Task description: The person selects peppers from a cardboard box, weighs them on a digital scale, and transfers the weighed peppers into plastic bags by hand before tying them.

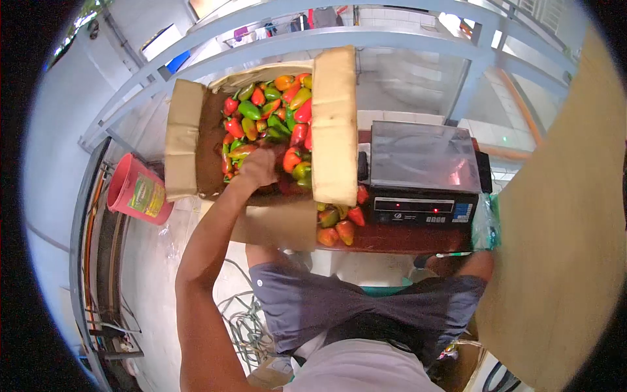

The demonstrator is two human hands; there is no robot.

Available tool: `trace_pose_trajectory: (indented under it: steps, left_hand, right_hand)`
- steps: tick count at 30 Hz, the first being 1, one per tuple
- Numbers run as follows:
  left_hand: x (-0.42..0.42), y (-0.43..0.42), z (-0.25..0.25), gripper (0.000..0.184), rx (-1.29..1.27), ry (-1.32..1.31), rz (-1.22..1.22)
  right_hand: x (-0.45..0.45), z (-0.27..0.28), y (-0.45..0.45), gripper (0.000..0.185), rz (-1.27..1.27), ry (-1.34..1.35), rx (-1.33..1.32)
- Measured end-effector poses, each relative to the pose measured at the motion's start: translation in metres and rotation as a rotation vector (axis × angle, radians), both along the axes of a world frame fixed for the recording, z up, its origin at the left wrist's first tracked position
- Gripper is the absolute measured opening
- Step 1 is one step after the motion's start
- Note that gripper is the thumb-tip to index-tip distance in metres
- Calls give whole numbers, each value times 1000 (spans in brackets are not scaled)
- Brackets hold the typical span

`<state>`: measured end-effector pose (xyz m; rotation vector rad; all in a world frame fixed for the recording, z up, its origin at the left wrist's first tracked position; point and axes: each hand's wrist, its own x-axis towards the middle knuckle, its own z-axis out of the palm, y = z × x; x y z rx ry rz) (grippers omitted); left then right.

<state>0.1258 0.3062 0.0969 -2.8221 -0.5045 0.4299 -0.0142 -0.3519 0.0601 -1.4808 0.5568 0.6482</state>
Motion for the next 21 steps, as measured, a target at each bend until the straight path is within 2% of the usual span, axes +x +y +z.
trace_pose_trajectory:
  steps: [2, 4, 6, 8, 10, 12, 14, 16, 18, 20, 21]
  left_hand:
    - [-9, -7, 17, 49, 23, -79, 9]
    - [-19, -26, 55, 49, -178, -240, 114]
    - [-39, -22, 73, 56, -165, -566, -117]
    - [-50, -57, 107, 69, -206, -845, 11]
    - [-57, -101, 129, 76, -471, -1115, -47]
    - [-65, -141, 132, 79, -952, -1292, -125]
    - [-68, -187, 120, 84, -1364, -1302, -302]
    - [-53, -231, 103, 86, -1528, -1068, -289]
    - [-13, -271, 84, 82, -1679, -784, -155]
    - [46, -287, 27, 80, -1312, -892, -378]
    - [89, -289, -32, 80, -1383, -965, -280]
  right_hand:
    - [0, -8, -6, 20, 19, -2, -20]
    - [0, -15, -10, 20, 34, -4, -37]
    - [-3, -21, -15, 20, 41, 4, -54]
    - [-5, -26, -20, 20, 47, 15, -67]
    - [-9, -29, -23, 20, 54, 18, -76]
    - [-11, -31, -25, 20, 64, 26, -85]
    - [-14, -34, -29, 20, 77, 29, -93]
    - [-15, -36, -33, 20, 94, 27, -102]
    - [-16, -37, -37, 20, 107, 24, -111]
    - [-16, -37, -43, 21, 125, 21, -123]
    - [-16, -38, -46, 21, 132, 22, -128]
